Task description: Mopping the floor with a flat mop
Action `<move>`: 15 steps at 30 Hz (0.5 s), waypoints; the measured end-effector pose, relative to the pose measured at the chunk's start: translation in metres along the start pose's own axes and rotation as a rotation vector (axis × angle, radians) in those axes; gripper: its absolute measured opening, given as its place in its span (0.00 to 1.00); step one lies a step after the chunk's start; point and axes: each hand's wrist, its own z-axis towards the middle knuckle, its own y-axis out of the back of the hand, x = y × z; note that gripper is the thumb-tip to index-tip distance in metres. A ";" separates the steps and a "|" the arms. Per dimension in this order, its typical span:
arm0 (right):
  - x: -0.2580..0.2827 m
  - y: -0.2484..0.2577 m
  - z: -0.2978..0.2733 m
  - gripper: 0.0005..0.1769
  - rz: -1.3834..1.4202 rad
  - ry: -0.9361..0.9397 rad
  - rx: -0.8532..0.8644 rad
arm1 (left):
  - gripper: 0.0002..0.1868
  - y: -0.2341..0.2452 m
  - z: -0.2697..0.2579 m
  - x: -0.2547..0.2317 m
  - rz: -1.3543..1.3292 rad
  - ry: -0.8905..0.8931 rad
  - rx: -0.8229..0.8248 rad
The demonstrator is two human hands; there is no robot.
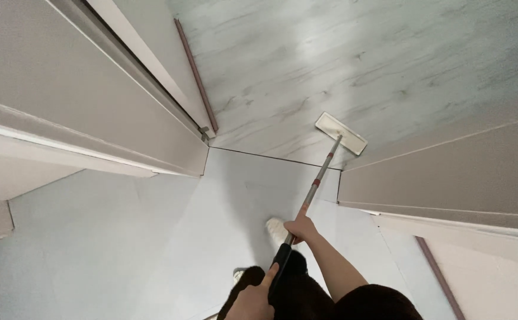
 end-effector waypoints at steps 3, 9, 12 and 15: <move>0.000 0.003 0.001 0.65 0.056 -0.020 0.017 | 0.53 -0.003 0.004 -0.007 0.031 0.063 -0.015; 0.035 0.004 0.028 0.44 0.168 -0.031 -0.005 | 0.51 0.050 -0.006 -0.014 0.136 0.168 -0.030; 0.057 0.009 0.018 0.67 0.136 0.026 0.011 | 0.47 0.079 -0.042 -0.026 0.147 0.135 -0.083; 0.087 0.023 -0.009 0.65 0.207 0.062 0.071 | 0.45 0.103 -0.063 -0.039 0.132 0.170 -0.070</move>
